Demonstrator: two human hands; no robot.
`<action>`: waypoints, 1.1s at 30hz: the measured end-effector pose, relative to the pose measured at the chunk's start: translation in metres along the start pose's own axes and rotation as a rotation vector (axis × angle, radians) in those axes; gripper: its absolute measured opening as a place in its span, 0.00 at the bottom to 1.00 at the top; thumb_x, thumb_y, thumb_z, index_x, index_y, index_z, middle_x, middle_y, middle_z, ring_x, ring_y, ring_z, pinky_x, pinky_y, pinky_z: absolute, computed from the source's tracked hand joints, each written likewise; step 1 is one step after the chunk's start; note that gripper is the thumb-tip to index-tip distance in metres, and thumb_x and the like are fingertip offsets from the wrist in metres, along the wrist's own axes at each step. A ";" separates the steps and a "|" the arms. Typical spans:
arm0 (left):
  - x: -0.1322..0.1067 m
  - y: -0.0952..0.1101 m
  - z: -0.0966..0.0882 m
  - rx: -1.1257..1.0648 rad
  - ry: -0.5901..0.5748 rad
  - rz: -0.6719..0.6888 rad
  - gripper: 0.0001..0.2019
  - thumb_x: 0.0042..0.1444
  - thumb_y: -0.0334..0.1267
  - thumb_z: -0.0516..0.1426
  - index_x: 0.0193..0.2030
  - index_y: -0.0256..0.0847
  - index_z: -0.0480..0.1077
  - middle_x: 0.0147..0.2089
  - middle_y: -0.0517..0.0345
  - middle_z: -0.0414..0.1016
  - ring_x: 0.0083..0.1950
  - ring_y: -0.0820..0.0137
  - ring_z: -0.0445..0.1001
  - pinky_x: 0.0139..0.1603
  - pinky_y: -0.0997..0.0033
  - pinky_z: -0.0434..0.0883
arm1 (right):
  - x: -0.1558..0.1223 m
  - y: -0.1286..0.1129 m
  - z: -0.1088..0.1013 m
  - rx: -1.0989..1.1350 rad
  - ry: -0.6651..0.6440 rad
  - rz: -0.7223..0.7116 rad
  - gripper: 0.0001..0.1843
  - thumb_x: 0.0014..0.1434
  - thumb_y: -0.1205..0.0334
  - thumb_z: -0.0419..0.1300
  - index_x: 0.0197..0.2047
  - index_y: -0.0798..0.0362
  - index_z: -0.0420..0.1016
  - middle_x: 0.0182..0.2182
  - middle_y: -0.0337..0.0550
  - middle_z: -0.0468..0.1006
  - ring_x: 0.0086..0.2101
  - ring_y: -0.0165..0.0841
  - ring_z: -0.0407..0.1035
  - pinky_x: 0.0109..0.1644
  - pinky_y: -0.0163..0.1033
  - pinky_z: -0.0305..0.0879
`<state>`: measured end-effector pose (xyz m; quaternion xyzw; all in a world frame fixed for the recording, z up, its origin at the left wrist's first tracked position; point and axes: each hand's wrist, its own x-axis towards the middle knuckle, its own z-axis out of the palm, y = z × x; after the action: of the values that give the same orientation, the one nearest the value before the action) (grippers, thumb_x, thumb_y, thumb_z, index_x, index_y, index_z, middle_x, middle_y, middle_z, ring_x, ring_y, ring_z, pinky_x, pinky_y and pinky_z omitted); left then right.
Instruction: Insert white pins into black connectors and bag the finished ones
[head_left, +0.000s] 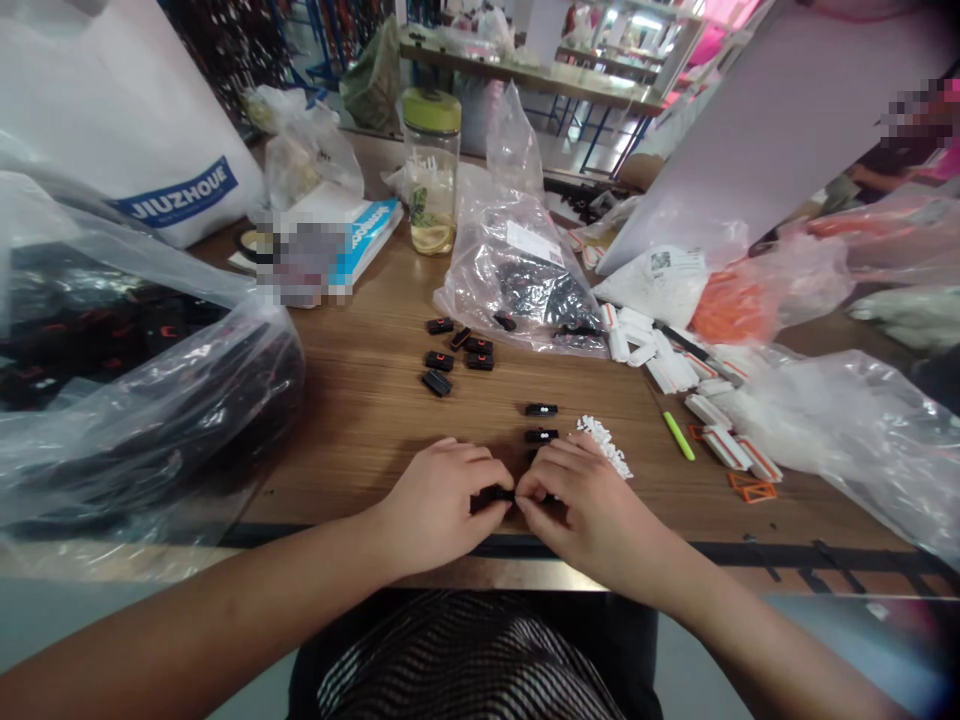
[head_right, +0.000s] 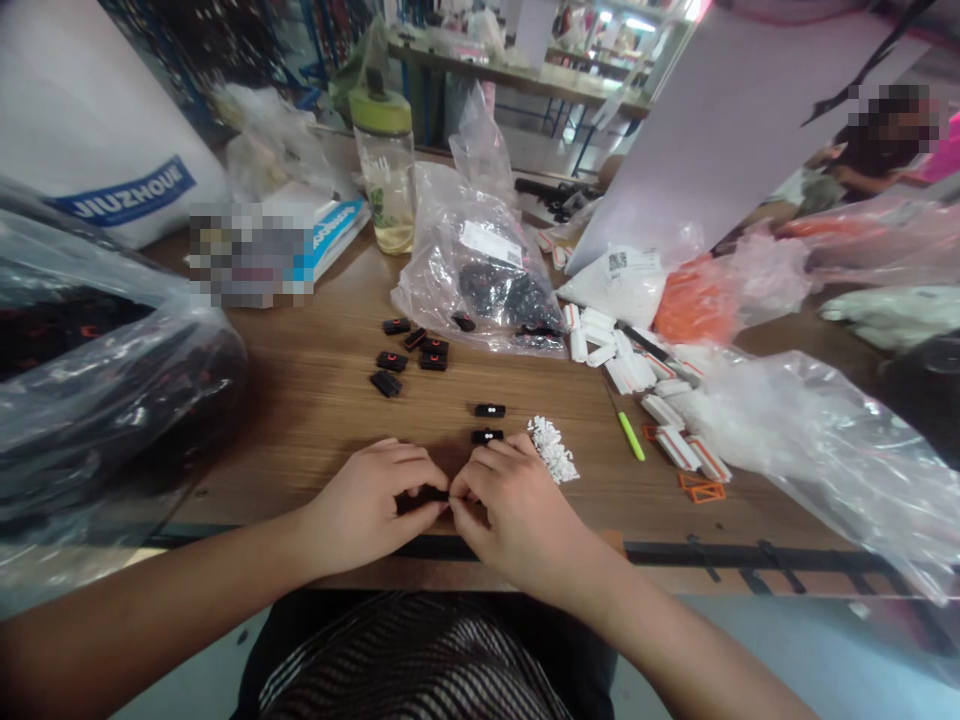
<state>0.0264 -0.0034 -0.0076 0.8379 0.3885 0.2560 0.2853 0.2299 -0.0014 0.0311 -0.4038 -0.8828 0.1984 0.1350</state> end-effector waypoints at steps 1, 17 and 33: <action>0.000 0.000 0.000 0.001 -0.003 -0.003 0.04 0.55 0.30 0.62 0.37 0.42 0.74 0.31 0.64 0.74 0.33 0.70 0.71 0.41 0.64 0.63 | 0.000 0.000 0.000 -0.004 0.002 0.003 0.07 0.59 0.68 0.59 0.29 0.53 0.72 0.26 0.37 0.74 0.32 0.31 0.67 0.45 0.42 0.54; -0.001 0.002 -0.001 0.018 -0.016 -0.022 0.03 0.56 0.31 0.61 0.37 0.41 0.73 0.31 0.62 0.75 0.33 0.68 0.72 0.42 0.63 0.65 | -0.001 -0.006 -0.002 -0.152 -0.025 -0.055 0.12 0.64 0.67 0.55 0.29 0.52 0.74 0.28 0.41 0.75 0.34 0.34 0.65 0.45 0.44 0.53; -0.003 0.001 -0.001 0.007 0.017 -0.024 0.03 0.57 0.31 0.61 0.37 0.43 0.73 0.30 0.64 0.74 0.31 0.69 0.70 0.40 0.64 0.64 | -0.013 0.002 -0.010 -0.231 0.118 -0.022 0.12 0.65 0.63 0.55 0.32 0.50 0.79 0.29 0.41 0.77 0.34 0.35 0.67 0.44 0.45 0.55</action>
<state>0.0249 -0.0058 -0.0071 0.8320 0.4017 0.2583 0.2821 0.2437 -0.0078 0.0380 -0.4180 -0.8947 0.0697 0.1412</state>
